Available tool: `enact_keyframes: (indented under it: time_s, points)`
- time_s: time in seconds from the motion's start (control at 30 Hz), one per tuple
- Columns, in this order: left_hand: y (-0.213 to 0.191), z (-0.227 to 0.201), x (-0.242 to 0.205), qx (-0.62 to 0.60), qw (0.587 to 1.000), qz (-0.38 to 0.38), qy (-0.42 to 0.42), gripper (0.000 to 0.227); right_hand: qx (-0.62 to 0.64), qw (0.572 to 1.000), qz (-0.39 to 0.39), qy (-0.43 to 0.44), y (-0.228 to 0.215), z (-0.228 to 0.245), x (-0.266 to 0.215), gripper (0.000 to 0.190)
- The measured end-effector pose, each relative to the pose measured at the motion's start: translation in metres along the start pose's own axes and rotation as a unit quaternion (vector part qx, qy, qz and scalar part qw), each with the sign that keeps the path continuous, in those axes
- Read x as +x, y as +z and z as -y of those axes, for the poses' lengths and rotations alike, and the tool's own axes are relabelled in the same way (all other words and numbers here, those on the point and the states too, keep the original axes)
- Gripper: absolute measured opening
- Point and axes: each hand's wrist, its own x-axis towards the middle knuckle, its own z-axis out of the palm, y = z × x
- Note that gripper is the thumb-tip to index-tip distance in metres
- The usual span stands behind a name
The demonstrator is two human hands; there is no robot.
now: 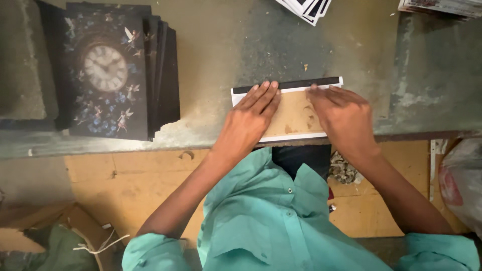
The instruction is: The person repeatedly picks up a printed card with a clock design and a cardboard frame, aligns the card into the frame, and presses the edges to secure it. The person then places the assembled unit on a growing stack on the table.
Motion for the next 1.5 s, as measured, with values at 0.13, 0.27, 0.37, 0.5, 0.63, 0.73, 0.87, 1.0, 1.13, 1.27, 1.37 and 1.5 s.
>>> enact_keyframes:
  time_s: [0.13, 0.27, 0.37, 0.5, 0.63, 0.73, 0.87, 1.0, 1.13, 1.27, 1.37, 1.5]
  points:
    - [0.009, 0.001, -0.005, -0.034, 0.999, -0.027, -0.007, 0.043, -0.014, 0.991, 0.017, -0.132, 0.010, 0.025, 0.007, 0.074]
    - [0.010, 0.000, -0.009, -0.057, 0.998, -0.024, -0.027, 0.042, -0.089, 0.992, 0.069, -0.048, 0.014, 0.034, -0.008, 0.079]
    - [0.006, -0.004, -0.008, -0.055, 0.997, -0.031, -0.040, 0.041, -0.091, 0.995, 0.050, -0.002, 0.006, 0.024, -0.024, 0.086]
    - [0.008, -0.008, -0.007, 0.000, 0.999, -0.021, -0.025, 0.046, -0.102, 0.993, 0.033, 0.040, 0.001, 0.012, -0.040, 0.096]
    - [0.012, -0.008, -0.010, 0.012, 0.999, -0.020, -0.025, 0.042, -0.163, 0.983, 0.036, 0.071, -0.002, 0.022, -0.038, 0.101]
    - [0.015, -0.008, -0.009, 0.003, 0.999, -0.028, -0.033, 0.041, -0.139, 0.989, 0.012, 0.046, 0.002, 0.043, -0.023, 0.105]
    - [0.018, -0.008, -0.011, -0.003, 0.998, -0.043, -0.038, 0.045, -0.020, 0.999, 0.045, -0.017, 0.014, 0.056, -0.016, 0.086]
    - [0.018, -0.012, -0.009, 0.023, 0.997, -0.056, -0.045, 0.037, -0.065, 0.996, 0.049, 0.038, 0.006, 0.036, -0.033, 0.091]
    - [0.024, -0.034, 0.003, 0.050, 0.993, 0.014, -0.109, 0.041, -0.089, 0.992, 0.012, 0.084, -0.001, 0.019, -0.047, 0.096]
    - [0.032, -0.063, 0.020, -0.056, 0.992, -0.051, -0.098, 0.080, -0.123, 0.987, 0.033, 0.095, -0.001, 0.019, -0.045, 0.094]
    - [0.020, -0.052, 0.008, -0.088, 0.989, -0.078, -0.089, 0.094, -0.117, 0.987, 0.048, 0.103, -0.001, 0.023, -0.043, 0.096]
    - [-0.022, -0.009, -0.050, 0.030, 0.973, -0.039, -0.226, 0.086, -0.075, 0.992, 0.028, 0.102, -0.003, 0.028, -0.044, 0.099]
